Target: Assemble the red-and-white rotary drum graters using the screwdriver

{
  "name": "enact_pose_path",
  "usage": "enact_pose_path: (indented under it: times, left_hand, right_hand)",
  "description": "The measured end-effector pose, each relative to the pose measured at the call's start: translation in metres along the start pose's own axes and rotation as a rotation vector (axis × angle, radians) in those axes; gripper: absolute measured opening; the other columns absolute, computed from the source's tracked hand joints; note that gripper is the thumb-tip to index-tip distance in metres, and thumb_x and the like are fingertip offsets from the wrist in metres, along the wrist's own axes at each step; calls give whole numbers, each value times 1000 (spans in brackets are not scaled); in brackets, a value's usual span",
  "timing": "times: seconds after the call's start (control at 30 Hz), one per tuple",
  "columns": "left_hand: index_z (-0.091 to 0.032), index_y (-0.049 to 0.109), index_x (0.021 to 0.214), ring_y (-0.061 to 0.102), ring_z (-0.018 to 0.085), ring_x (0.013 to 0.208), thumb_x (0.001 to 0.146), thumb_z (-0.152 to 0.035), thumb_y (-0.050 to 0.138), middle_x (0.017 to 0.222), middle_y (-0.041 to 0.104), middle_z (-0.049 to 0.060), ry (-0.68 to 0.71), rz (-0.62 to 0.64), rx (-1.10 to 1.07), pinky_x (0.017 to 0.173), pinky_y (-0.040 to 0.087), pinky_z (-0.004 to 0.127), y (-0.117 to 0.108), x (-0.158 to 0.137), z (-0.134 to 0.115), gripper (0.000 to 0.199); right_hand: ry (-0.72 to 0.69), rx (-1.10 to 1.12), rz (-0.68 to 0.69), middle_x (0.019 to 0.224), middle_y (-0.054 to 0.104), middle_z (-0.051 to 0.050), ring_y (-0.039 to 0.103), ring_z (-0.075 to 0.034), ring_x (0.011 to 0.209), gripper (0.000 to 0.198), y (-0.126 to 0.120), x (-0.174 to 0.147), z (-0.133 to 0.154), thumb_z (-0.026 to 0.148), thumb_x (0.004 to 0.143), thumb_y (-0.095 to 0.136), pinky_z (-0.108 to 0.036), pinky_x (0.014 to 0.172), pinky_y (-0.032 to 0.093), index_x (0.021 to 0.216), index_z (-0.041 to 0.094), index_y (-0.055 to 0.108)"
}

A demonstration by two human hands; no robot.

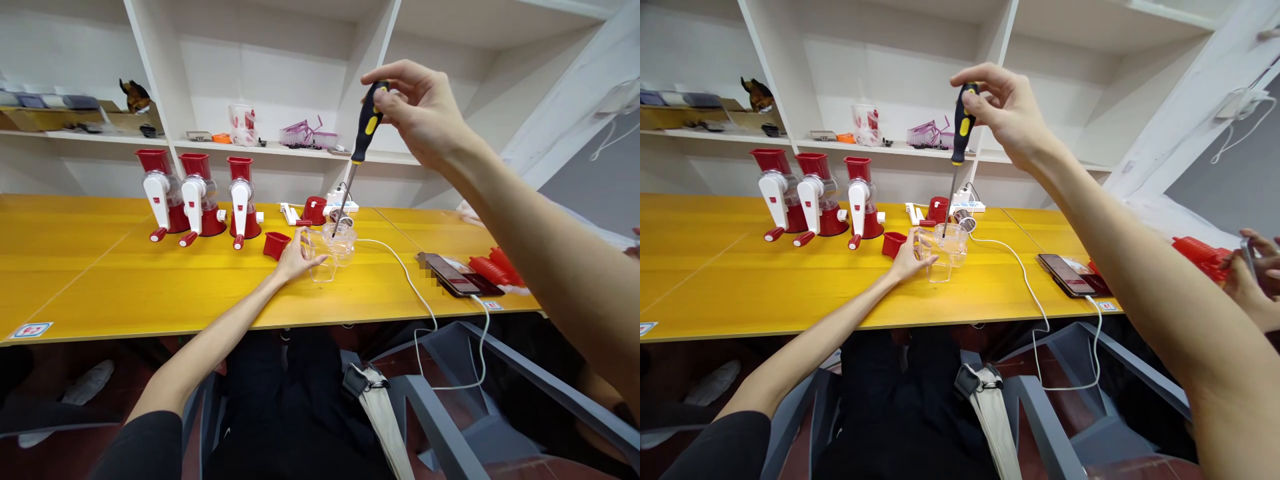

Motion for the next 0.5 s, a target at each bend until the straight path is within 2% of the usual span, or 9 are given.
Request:
enact_pose_path:
  times: [0.07,0.13,0.23,0.33,0.5]
  left_hand:
    - [-21,39,132,54,12,57,69,-57,77,100,66,4,1,2,1,63,46,29,0,0,0,83]
    - [-21,38,134,54,12,57,69,-58,77,101,66,5,-6,6,4,62,45,28,0,1,1,84]
    - [-22,38,134,54,13,58,69,-59,77,102,66,5,-5,9,8,62,45,28,1,1,2,85]
    - [-22,38,135,54,12,57,69,-59,77,102,66,5,-4,6,9,62,45,27,1,1,3,86]
    - [-21,37,136,55,12,58,70,-58,77,102,66,5,3,6,17,63,47,28,1,1,4,86]
  right_hand:
    - [-32,-69,-60,102,71,7,58,-33,105,20,1,-1,0,64,70,67,-50,88,47,88,56,70]
    - [-39,-115,-85,111,69,10,57,-32,108,18,2,-2,0,64,72,64,-50,88,47,88,58,69]
    - [12,-47,-19,119,67,14,54,-30,118,23,1,-1,-1,66,72,63,-49,88,49,93,59,68]
    - [19,-3,21,110,70,11,56,-31,115,25,-2,1,-1,66,70,66,-50,89,49,93,57,69]
    - [-56,-134,-78,100,71,7,61,-28,99,21,0,-1,2,67,73,66,-49,90,50,90,55,69]
Point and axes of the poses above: each hand's wrist, its own x-axis towards the middle knuckle, its own y-axis out of the palm, z = x × y, the point moved 1 cm from there along x, towards the middle knuckle
